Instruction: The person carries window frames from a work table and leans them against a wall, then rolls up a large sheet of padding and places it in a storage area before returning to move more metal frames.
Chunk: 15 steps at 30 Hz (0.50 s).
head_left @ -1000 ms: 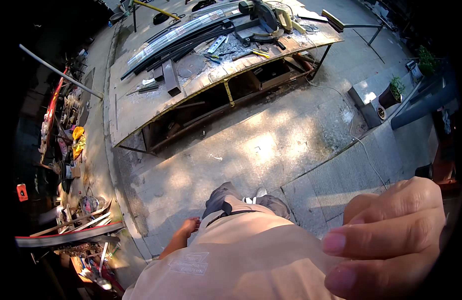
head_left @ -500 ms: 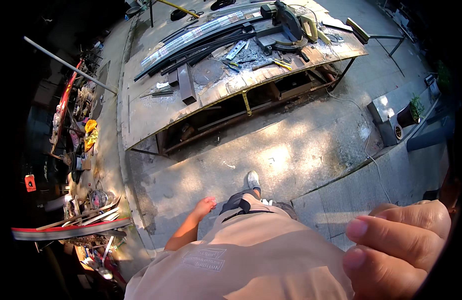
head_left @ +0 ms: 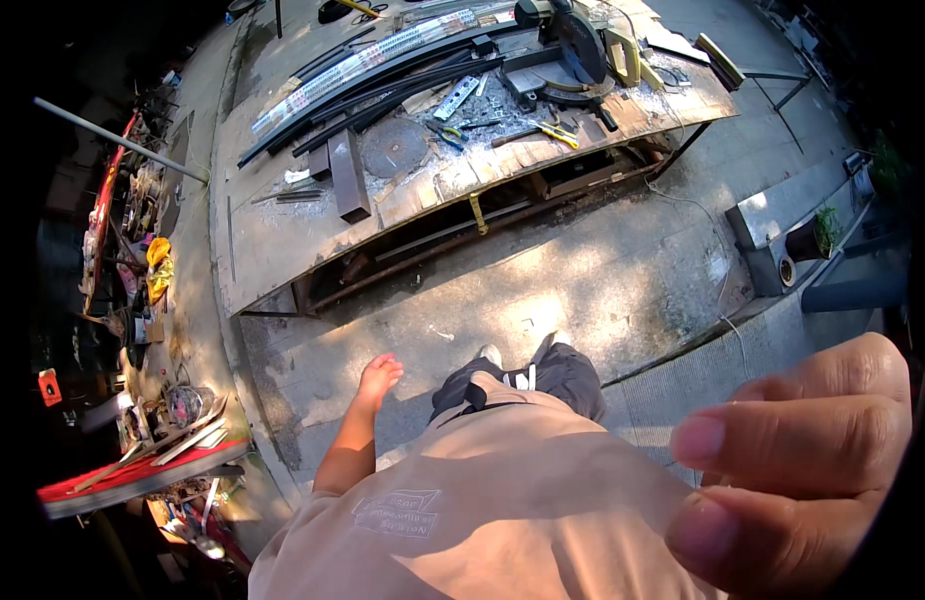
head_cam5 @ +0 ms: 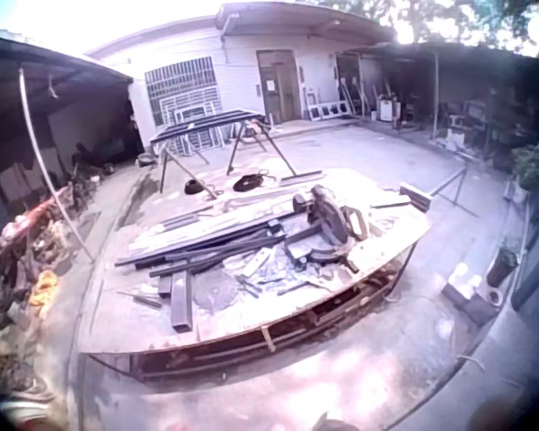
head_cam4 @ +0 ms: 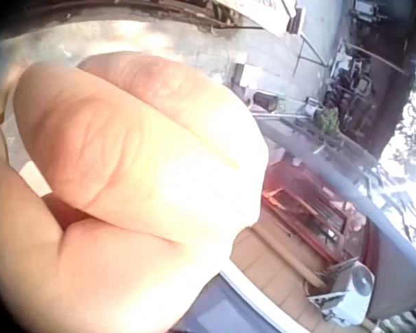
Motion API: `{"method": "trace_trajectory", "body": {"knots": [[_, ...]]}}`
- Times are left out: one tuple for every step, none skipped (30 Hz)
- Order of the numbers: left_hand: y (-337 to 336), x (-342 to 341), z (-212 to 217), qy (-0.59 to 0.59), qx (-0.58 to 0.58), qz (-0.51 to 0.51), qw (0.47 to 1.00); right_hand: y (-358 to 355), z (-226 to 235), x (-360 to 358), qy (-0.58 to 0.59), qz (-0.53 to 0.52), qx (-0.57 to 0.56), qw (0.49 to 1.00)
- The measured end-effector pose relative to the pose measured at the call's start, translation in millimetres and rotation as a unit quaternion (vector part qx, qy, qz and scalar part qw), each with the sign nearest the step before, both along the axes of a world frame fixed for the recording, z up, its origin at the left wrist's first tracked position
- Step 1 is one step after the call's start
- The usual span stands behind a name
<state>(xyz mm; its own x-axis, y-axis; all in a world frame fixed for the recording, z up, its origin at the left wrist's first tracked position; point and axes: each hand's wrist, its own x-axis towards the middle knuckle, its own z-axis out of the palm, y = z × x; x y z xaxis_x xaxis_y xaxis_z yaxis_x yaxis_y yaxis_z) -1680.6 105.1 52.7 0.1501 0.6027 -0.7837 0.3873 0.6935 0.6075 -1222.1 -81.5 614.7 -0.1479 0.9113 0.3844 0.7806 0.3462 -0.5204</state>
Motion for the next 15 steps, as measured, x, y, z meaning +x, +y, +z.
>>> {"method": "trace_trajectory", "body": {"knots": [[-1.7, 9.5, 1.5, -0.012, 0.000, 0.016, 1.000, 10.4, 1.4, 8.8, 0.000, 0.014, -0.008, 1.000], [-13.1, 9.8, 1.0, -0.005, 0.008, 0.029, 1.000, 23.8, 0.8, 16.7, 0.001, 0.036, -0.024, 0.999], [-19.0, 15.0, 1.9, -0.006, 0.012, 0.032, 0.999, 31.6, 3.5, 26.3, 0.000, 0.054, -0.036, 0.998], [-27.6, 22.8, 0.8, -0.008, 0.016, 0.038, 0.999, 35.7, 7.4, 36.6, -0.005, 0.068, -0.057, 0.996], [-32.6, 29.0, 3.2, -0.011, 0.031, 0.048, 0.998, 41.2, 12.1, 46.9, -0.012, 0.086, -0.079, 0.993], [-47.9, 36.4, 9.3, 0.015, 0.043, 0.060, 0.997, 50.0, 13.4, 55.6, -0.020, 0.110, -0.103, 0.988], [-68.7, 39.0, 9.8, 0.024, 0.023, 0.115, 0.993, 59.7, 17.0, 60.2, -0.030, 0.142, -0.138, 0.980], [-94.7, 38.9, 6.9, 0.030, -0.005, 0.160, 0.987, 72.1, 11.6, 66.2, -0.025, 0.165, -0.126, 0.978], [-125.5, 34.0, 2.1, 0.038, -0.032, 0.208, 0.977, 83.7, 3.9, 69.8, -0.014, 0.193, -0.110, 0.975], [-161.6, 33.0, -1.4, 0.056, -0.061, 0.219, 0.972, 95.1, -4.1, 72.8, -0.001, 0.221, -0.095, 0.971], [-158.2, 45.4, -5.1, 0.064, -0.086, 0.181, 0.978, 87.6, 1.8, 75.9, -0.006, 0.199, -0.081, 0.977], [-196.2, 45.9, -6.8, 0.084, -0.118, 0.198, 0.969, 101.6, -8.0, 78.5, 0.003, 0.233, -0.075, 0.970], [-232.4, 50.1, -9.4, 0.102, -0.152, 0.213, 0.960, 113.9, -16.4, 80.8, 0.012, 0.265, -0.068, 0.962], [-263.5, 55.7, -11.0, 0.109, -0.170, 0.240, 0.949, 122.8, -21.3, 80.2, 0.022, 0.291, -0.060, 0.955], [-280.0, 65.5, -9.1, 0.099, -0.172, 0.252, 0.947, 128.9, -22.4, 83.6, 0.029, 0.302, -0.056, 0.951]]}}
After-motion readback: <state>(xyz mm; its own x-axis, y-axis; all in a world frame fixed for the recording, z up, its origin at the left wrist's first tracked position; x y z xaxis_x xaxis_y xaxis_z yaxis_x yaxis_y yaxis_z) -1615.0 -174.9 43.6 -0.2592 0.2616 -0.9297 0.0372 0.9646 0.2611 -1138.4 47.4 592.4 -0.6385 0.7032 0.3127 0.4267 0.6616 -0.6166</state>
